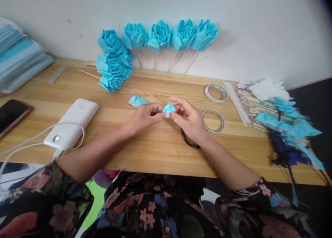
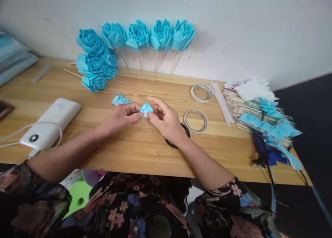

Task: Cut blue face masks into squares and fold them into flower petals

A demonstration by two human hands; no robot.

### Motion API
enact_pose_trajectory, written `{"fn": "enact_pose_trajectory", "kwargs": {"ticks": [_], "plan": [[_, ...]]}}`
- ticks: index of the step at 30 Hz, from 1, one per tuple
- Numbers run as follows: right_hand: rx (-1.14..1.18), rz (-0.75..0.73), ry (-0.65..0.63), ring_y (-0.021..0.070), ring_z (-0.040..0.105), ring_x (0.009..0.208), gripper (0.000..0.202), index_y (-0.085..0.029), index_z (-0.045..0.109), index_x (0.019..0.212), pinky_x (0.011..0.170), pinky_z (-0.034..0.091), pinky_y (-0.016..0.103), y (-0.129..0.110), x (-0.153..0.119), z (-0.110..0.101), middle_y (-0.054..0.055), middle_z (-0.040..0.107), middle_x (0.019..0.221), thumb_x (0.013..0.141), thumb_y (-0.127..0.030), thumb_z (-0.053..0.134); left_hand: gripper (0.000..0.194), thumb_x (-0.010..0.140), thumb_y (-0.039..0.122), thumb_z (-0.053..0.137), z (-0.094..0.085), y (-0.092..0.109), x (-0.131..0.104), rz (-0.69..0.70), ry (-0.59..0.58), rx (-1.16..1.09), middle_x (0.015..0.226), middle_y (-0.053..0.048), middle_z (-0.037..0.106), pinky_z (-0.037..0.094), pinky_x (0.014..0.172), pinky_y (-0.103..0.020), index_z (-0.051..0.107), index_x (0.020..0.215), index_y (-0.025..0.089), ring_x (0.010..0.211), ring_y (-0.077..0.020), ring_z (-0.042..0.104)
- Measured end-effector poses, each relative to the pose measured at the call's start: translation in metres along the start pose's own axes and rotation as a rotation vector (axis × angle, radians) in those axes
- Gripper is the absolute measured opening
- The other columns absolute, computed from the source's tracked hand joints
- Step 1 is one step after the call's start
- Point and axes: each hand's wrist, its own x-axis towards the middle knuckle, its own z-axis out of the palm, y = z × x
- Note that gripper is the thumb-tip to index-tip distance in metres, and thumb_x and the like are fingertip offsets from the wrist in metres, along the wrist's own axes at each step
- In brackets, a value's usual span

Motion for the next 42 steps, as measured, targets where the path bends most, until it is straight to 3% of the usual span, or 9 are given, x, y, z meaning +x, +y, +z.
{"fn": "enact_pose_trajectory", "kwargs": {"ticks": [8,18,25,30,36,42], "plan": [[0.039,0.051,-0.077,0.0158,0.068,0.088,0.041,-0.023,0.061,0.133,0.083,0.055,0.034,0.0,0.002,-0.009,0.004,0.075,0.1,0.092,-0.028,0.058,0.023,0.08,0.038,0.062,-0.001,0.004,0.0,-0.007,0.005,-0.001,0.058,0.005,0.047,0.028,0.052,-0.023,0.054,0.072,0.017,0.054,-0.0076,0.038],[-0.027,0.009,-0.041,0.0142,0.062,0.079,0.043,-0.023,0.061,0.131,0.073,0.053,0.03,0.006,0.004,-0.007,0.001,0.068,0.088,0.087,-0.024,0.061,0.03,0.082,0.044,0.066,-0.005,-0.001,0.004,-0.01,0.062,-0.086,0.061,0.005,0.053,0.036,0.05,-0.024,0.059,0.09,0.016,0.053,-0.0089,0.046],[-0.073,-0.002,-0.067,0.0123,0.06,0.071,0.047,-0.022,0.06,0.134,0.066,0.049,0.027,0.002,0.002,-0.005,0.0,0.069,0.084,0.087,-0.023,0.062,0.022,0.079,0.037,0.067,-0.002,0.002,0.002,0.021,0.021,-0.022,0.054,0.007,0.046,0.031,0.052,-0.023,0.059,0.078,0.017,0.053,-0.008,0.041],[-0.025,0.014,-0.057,0.0137,0.063,0.078,0.039,-0.023,0.062,0.132,0.073,0.052,0.029,0.002,0.003,-0.01,0.001,0.071,0.086,0.094,-0.03,0.058,0.02,0.08,0.036,0.065,-0.004,0.004,0.0,-0.028,0.028,0.02,0.054,0.007,0.044,0.029,0.054,-0.025,0.06,0.079,0.016,0.054,-0.0091,0.04],[-0.013,-0.001,-0.083,0.013,0.061,0.075,0.042,-0.021,0.061,0.131,0.073,0.052,0.03,0.004,0.005,-0.008,0.0,0.067,0.084,0.089,-0.028,0.062,0.024,0.082,0.039,0.066,-0.002,0.0,0.001,0.002,0.005,0.019,0.052,0.007,0.043,0.026,0.05,-0.024,0.06,0.078,0.016,0.05,-0.0073,0.035],[-0.011,0.026,-0.028,0.0136,0.061,0.078,0.04,-0.022,0.063,0.127,0.075,0.052,0.031,0.003,0.005,-0.008,0.0,0.066,0.085,0.087,-0.026,0.063,0.042,0.088,0.047,0.064,-0.003,-0.008,0.004,0.002,0.036,-0.121,0.049,0.01,0.042,0.026,0.044,-0.022,0.059,0.114,0.014,0.043,-0.0077,0.035]]}}
